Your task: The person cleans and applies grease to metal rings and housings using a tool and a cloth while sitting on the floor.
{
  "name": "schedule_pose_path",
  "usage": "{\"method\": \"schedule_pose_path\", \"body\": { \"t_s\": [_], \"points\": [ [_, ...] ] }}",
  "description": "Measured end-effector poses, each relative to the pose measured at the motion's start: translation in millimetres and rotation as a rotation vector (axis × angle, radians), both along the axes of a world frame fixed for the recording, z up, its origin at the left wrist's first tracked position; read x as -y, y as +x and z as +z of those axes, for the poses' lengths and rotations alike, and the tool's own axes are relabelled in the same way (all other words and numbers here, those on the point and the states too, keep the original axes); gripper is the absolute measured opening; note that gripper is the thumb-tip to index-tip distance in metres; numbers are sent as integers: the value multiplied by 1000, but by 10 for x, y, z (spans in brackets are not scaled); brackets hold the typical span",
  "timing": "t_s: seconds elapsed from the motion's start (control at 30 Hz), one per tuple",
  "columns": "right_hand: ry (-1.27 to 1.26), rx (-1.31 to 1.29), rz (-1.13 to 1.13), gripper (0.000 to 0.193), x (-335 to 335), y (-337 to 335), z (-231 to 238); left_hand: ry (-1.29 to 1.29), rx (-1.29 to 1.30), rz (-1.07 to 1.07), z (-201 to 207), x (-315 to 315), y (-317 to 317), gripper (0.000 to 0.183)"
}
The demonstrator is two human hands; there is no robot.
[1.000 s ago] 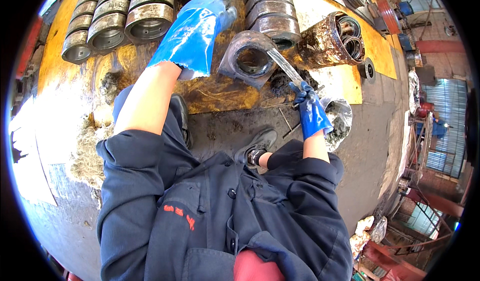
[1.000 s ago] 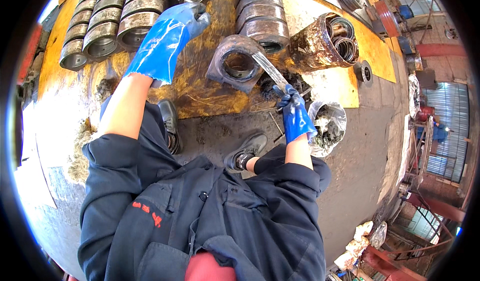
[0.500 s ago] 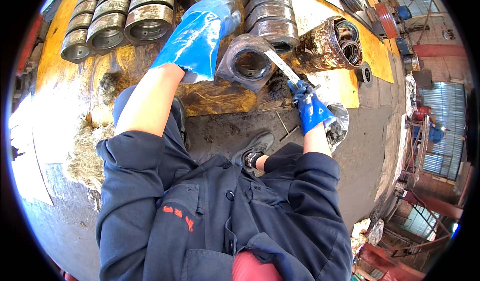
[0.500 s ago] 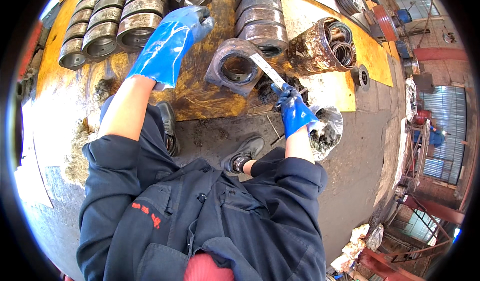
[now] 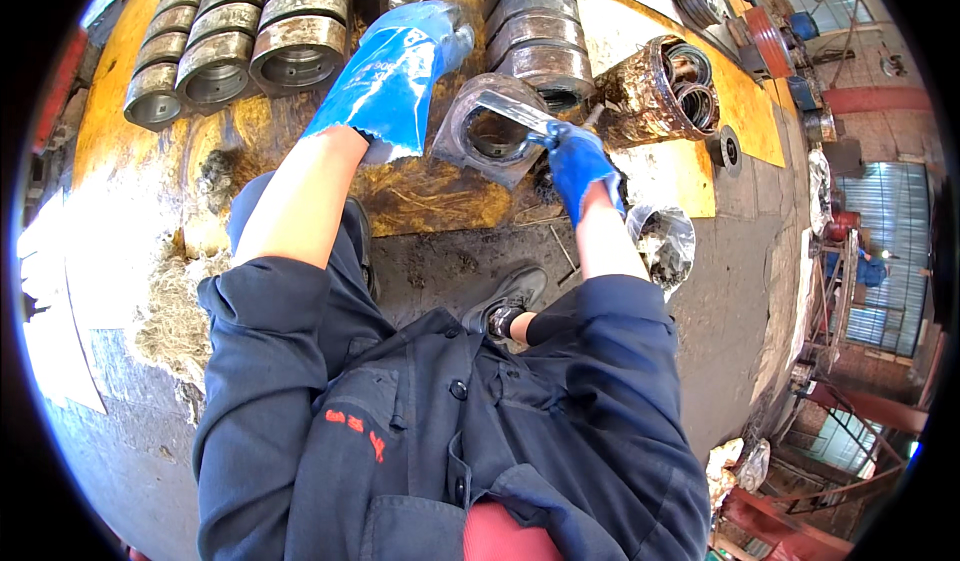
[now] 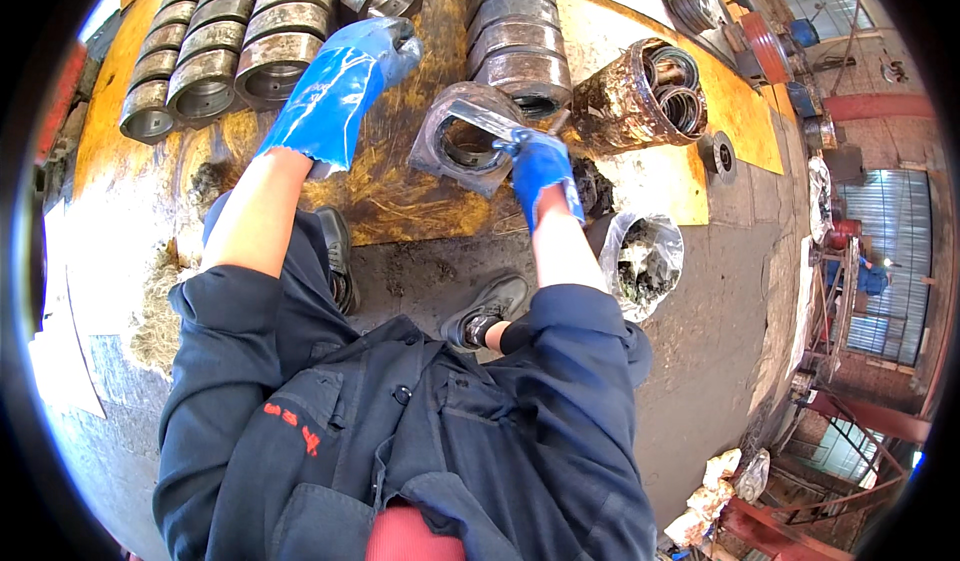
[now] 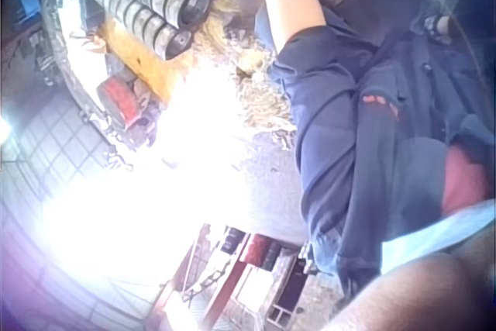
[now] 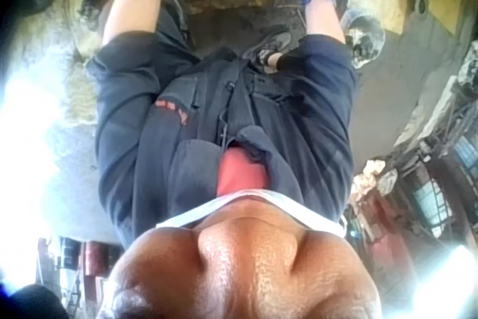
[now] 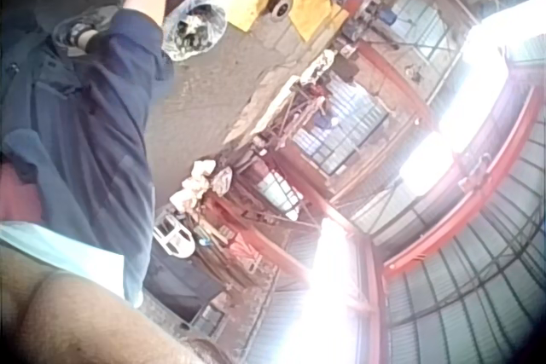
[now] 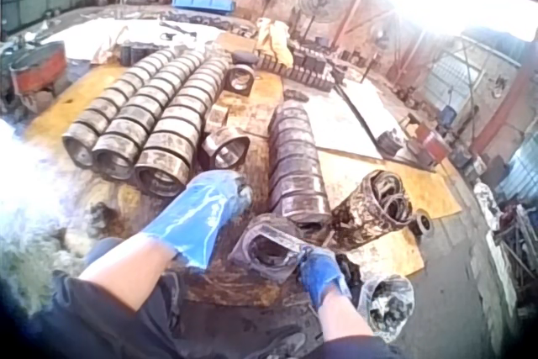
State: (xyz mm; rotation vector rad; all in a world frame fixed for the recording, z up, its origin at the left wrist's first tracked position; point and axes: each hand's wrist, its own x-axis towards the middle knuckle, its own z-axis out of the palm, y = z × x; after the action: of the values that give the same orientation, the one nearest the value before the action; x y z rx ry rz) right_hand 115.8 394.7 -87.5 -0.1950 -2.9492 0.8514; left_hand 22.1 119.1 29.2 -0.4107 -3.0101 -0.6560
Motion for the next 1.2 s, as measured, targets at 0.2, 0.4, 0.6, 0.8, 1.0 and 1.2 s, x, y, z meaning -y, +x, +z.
{"method": "schedule_pose_path", "body": {
  "t_s": [0.2, 0.4, 0.6, 0.8, 1.0, 1.2],
  "points": [
    [-624, 186, -174, 17, 143, 101, 125, 33, 36, -34, -8, -86, -33, 42],
    [-1220, 137, -575, 11, -314, 149, 155, 15, 6, -25, 11, -48, -11, 42],
    [165, 213, -69, 24, 75, 112, 355, -1, 27, 24, -49, -13, -60, 44],
    [269, -120, 259, 15, 5, 83, 241, 116, -200, -55, -263, 53, -62, 43],
    [-599, 123, -331, 23, 15, -24, 631, 101, -55, 1, -36, 60, -7, 42],
    [-538, 113, -214, 21, -8, -369, 197, 20, 56, 84, 135, 25, -38, 44]
  ]
}}
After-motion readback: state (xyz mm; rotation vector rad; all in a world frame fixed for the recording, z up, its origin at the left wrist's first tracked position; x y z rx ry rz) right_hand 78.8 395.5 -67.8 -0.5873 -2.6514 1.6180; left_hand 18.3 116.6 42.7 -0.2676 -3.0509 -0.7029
